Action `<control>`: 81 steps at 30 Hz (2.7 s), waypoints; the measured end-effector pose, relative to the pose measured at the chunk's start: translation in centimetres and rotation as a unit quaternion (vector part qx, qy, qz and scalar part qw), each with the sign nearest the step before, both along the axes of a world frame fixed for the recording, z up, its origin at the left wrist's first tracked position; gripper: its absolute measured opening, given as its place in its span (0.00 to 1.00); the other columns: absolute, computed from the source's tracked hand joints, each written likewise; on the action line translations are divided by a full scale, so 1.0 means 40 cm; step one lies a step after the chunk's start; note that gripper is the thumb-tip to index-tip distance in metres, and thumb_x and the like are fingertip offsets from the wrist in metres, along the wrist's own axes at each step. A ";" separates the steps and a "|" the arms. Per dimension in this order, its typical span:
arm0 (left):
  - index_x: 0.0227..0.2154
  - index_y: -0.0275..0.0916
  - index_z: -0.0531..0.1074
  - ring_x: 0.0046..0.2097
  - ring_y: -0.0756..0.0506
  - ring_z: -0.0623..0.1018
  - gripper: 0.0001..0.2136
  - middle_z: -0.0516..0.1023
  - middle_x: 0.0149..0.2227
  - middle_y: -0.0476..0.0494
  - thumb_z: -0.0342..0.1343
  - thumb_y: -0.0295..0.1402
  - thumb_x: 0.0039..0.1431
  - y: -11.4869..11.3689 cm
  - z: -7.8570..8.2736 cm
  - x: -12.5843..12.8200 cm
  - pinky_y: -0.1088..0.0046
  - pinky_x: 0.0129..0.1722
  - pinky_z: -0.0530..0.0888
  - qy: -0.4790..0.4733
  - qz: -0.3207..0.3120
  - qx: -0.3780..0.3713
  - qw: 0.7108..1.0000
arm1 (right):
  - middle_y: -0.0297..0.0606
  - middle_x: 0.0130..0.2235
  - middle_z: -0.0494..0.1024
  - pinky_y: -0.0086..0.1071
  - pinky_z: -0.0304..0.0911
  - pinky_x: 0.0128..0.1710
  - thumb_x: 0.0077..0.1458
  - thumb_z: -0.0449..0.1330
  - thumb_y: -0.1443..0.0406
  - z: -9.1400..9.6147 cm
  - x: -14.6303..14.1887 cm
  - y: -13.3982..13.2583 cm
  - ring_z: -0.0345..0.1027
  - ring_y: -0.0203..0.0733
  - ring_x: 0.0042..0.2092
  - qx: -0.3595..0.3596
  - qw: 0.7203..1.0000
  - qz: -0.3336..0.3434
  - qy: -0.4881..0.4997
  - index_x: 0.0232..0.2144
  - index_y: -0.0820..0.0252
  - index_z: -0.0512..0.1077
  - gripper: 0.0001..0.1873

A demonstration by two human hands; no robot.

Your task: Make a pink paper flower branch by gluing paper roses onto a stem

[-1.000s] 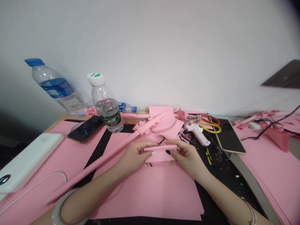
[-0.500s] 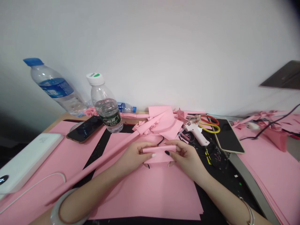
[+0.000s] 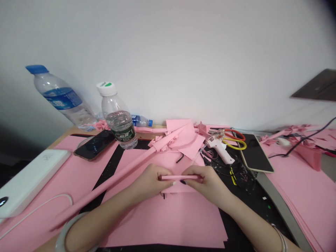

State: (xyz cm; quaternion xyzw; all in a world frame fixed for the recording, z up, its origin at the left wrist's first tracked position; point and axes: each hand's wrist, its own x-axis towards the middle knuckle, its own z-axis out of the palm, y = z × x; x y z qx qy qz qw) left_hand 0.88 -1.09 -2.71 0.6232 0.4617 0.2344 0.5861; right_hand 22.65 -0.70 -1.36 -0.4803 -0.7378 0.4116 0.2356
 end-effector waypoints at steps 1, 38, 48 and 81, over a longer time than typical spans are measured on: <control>0.20 0.37 0.70 0.21 0.51 0.69 0.09 0.64 0.18 0.54 0.55 0.31 0.54 -0.002 0.000 0.001 0.78 0.21 0.66 0.005 -0.012 0.011 1.000 | 0.35 0.28 0.79 0.29 0.59 0.29 0.54 0.60 0.70 0.000 -0.001 -0.003 0.67 0.37 0.29 0.000 1.000 0.008 -0.010 0.30 0.60 0.79 0.06; 0.25 0.35 0.76 0.28 0.45 0.79 0.09 0.81 0.26 0.43 0.61 0.37 0.52 0.014 0.022 -0.003 0.72 0.29 0.73 -0.089 0.003 -0.086 0.992 | 0.27 0.17 0.56 0.29 0.46 0.23 0.62 0.52 0.56 0.008 0.033 0.028 0.50 0.33 0.21 0.085 0.993 -0.075 -0.035 0.17 0.54 0.51 0.24; 0.17 0.37 0.67 0.22 0.52 0.64 0.14 0.66 0.18 0.54 0.60 0.38 0.53 0.015 0.007 -0.004 0.76 0.23 0.59 -0.045 0.061 0.008 0.997 | 0.29 0.20 0.69 0.28 0.61 0.22 0.57 0.60 0.55 -0.012 0.006 0.007 0.67 0.36 0.21 -0.109 0.986 -0.061 0.115 0.27 0.59 0.68 0.14; 0.16 0.40 0.57 0.24 0.52 0.59 0.21 0.58 0.19 0.56 0.62 0.42 0.53 0.010 -0.001 -0.008 0.75 0.26 0.59 0.016 0.181 0.098 0.979 | 0.29 0.16 0.68 0.26 0.60 0.19 0.57 0.59 0.59 0.006 0.010 -0.001 0.64 0.34 0.17 0.019 0.990 -0.096 0.104 0.20 0.59 0.67 0.16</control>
